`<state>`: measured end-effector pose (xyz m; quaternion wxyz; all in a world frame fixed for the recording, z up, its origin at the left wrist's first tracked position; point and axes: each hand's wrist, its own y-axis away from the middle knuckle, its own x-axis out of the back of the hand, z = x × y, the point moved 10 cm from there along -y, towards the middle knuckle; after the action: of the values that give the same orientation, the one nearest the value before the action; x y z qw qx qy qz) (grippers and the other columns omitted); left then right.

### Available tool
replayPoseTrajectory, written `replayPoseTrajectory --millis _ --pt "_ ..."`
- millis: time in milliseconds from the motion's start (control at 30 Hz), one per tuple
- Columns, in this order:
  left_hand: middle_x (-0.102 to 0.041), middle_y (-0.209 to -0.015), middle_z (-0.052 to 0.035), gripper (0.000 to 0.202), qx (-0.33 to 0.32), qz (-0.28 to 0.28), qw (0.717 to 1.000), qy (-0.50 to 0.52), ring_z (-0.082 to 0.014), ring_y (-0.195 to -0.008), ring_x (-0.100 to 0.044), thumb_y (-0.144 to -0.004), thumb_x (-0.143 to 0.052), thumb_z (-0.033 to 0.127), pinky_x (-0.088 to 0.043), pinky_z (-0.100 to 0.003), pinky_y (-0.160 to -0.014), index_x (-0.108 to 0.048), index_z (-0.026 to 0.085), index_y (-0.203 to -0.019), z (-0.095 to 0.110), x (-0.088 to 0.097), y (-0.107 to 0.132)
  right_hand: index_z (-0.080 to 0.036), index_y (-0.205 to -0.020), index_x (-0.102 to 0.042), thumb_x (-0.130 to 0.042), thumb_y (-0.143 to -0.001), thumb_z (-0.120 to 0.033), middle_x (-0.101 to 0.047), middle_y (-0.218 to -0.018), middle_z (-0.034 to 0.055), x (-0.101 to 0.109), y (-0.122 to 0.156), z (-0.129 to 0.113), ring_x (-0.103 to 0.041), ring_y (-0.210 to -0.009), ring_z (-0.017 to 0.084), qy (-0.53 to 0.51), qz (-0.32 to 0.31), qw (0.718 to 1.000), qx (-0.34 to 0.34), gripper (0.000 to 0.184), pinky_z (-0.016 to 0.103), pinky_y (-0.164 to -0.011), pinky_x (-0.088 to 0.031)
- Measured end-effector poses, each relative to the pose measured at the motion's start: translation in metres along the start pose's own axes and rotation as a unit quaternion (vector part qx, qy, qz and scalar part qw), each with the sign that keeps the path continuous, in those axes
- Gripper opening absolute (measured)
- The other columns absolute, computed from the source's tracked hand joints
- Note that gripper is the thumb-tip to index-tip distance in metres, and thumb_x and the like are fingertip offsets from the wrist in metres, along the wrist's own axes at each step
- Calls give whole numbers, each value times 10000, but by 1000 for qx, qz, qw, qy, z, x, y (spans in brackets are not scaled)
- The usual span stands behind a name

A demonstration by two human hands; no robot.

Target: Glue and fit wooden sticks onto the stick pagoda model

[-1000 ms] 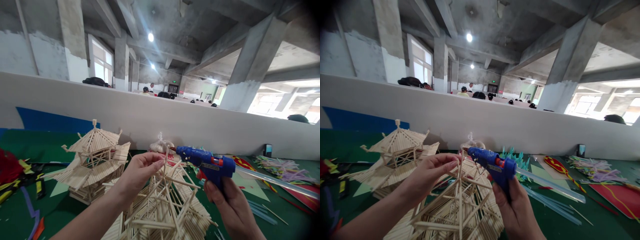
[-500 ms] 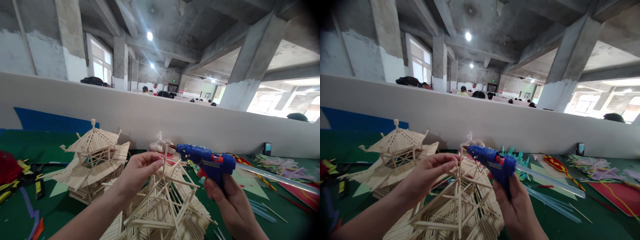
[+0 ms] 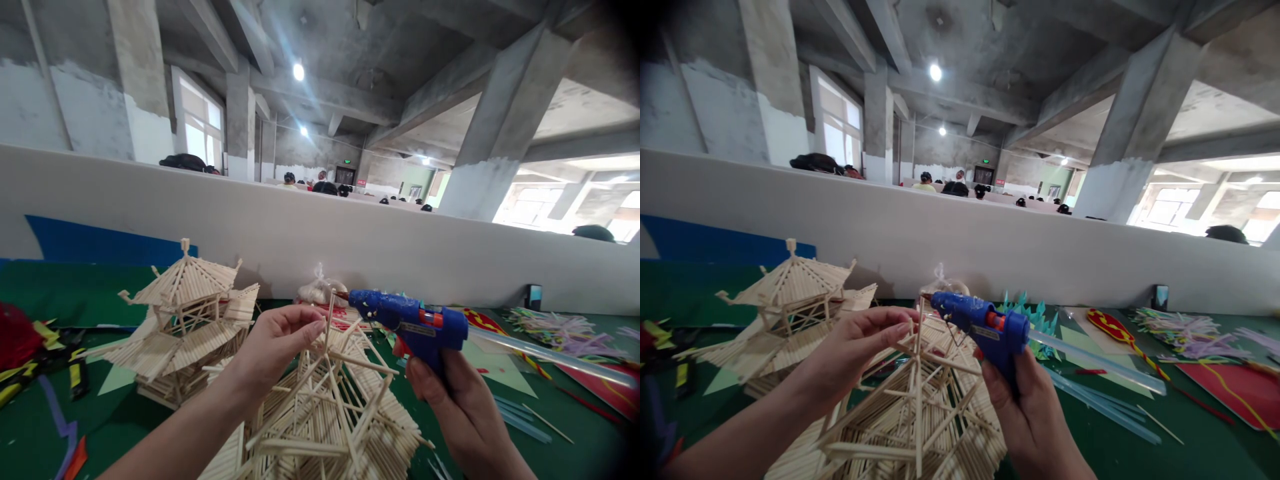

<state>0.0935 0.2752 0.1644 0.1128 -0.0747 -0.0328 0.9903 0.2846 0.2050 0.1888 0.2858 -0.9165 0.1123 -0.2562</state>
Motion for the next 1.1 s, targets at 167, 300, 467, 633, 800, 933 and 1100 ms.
replayPoseTrajectory --millis 167,300,467,633,800,933,1100 --pt "-639 -873 -44 124 0 -1 1000 -1 -178 -815 -553 -647 -679 295 -394 -317 -794 -646 176 -640 0 -1 0 -243 -918 -552 -441 -832 -334 -488 -559 -18 0 -1 0 -442 -487 121 -2 2 1000 0 168 241 -478 -398" --pt "-653 -850 -48 136 -4 4 1000 -2 -181 -794 -558 -629 -688 308 -399 -326 -790 -651 178 -638 1 0 0 -235 -888 -571 -450 -829 -345 -512 -567 -9 1 2 1 -447 -483 118 2 3 1000 -2 174 233 -458 -397" --pt "-663 -850 -52 139 -2 8 1000 -7 -184 -802 -570 -631 -684 310 -403 -324 -790 -652 177 -652 -1 2 0 -236 -915 -570 -450 -832 -339 -542 -593 -3 1 4 3 -456 -487 124 -6 -2 1000 1 179 234 -454 -401" --pt "-662 -856 -50 139 -6 7 1000 -2 -186 -814 -570 -621 -690 305 -402 -325 -797 -651 174 -649 -1 2 0 -229 -914 -566 -460 -827 -336 -561 -627 3 1 4 4 -458 -493 121 3 -3 1000 2 174 238 -479 -411" --pt "-660 -890 -59 133 -8 11 1000 -13 -190 -831 -566 -641 -679 306 -392 -324 -808 -652 176 -655 1 3 0 -239 -941 -561 -452 -830 -342 -544 -603 -8 -1 4 3 -469 -501 125 2 -8 1000 -1 187 242 -491 -417" --pt "-657 -889 -54 135 -5 11 1000 -16 -183 -823 -559 -644 -681 309 -393 -317 -797 -656 180 -675 0 4 1 -248 -963 -550 -444 -837 -340 -544 -614 -7 -3 4 4 -467 -500 122 -10 -18 1000 -6 189 229 -456 -398" --pt "-659 -848 -53 158 -1 9 1000 -5 -175 -800 -558 -640 -687 310 -400 -313 -786 -672 186 -736 -1 3 0 -222 -966 -564 -440 -837 -362 -518 -587 -1 -2 5 12 -460 -499 132 -23 -20 999 -26 227 234 -443 -380"
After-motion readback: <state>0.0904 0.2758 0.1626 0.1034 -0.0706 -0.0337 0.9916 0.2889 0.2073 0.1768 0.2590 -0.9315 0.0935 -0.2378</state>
